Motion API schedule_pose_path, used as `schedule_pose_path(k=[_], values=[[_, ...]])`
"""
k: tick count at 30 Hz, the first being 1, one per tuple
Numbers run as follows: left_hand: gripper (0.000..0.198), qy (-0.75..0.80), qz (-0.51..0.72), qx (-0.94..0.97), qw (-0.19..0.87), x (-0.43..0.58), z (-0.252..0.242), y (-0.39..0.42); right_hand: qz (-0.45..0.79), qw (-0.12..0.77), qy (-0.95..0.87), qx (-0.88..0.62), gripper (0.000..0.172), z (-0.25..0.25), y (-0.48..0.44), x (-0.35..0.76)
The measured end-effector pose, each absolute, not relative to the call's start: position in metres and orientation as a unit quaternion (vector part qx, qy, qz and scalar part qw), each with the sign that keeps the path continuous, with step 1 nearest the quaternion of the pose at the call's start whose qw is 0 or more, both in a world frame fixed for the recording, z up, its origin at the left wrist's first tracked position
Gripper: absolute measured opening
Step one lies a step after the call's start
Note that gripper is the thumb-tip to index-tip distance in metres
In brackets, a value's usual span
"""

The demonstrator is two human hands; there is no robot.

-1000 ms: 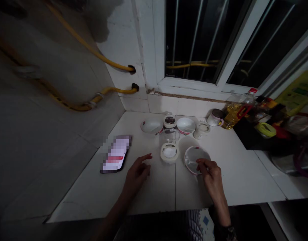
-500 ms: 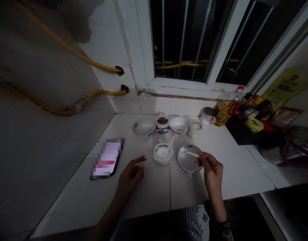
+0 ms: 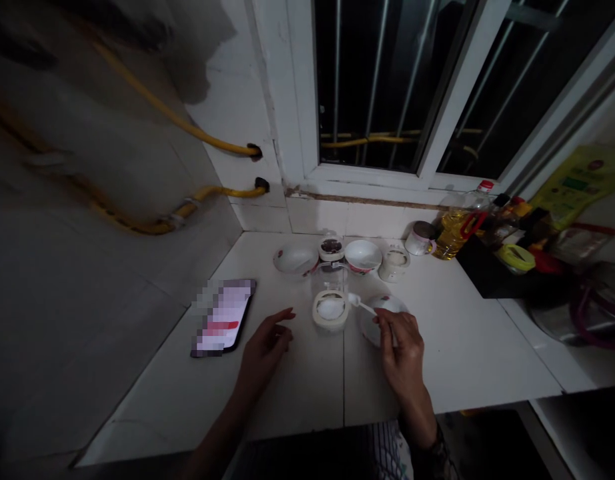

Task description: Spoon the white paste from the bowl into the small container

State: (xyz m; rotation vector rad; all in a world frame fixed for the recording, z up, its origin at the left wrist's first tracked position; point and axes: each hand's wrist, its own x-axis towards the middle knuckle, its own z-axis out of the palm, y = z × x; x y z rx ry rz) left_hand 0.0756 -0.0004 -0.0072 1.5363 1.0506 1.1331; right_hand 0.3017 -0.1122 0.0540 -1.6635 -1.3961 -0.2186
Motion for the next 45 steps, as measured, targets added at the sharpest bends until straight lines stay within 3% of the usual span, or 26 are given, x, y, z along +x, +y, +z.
schedule_pose_path(k=[6, 12, 19, 29, 39, 45], values=[[0.034, 0.350, 0.501, 0.692, 0.385, 0.093, 0.024, 0.024, -0.014, 0.457, -0.437, -0.775, 0.040, 0.035, -0.138, 0.331], [0.042, 0.296, 0.485, 0.744, 0.350, 0.132, 0.040, 0.058, -0.057, 0.427, -0.454, -0.780, 0.043, 0.021, -0.142, 0.340], [0.037, 0.288, 0.459, 0.760, 0.358, 0.130, 0.042, 0.043, -0.054, 0.434, -0.489, -0.755, 0.037, 0.018, -0.146, 0.340], [0.025, 0.264, 0.426, 0.807, 0.313, 0.108, 0.008, 0.015, -0.076, 0.442, -0.498, -0.742, 0.029, 0.022, -0.149, 0.339], [0.053, 0.256, 0.368, 0.888, 0.104, 0.145, 0.021, 0.030, -0.091, 0.437, -0.477, -0.758, 0.034, 0.020, -0.158, 0.342], [0.040, 0.294, 0.278, 0.915, -0.002, 0.156, 0.026, 0.023, -0.039, 0.449, -0.441, -0.776, 0.039, 0.036, -0.161, 0.369]])
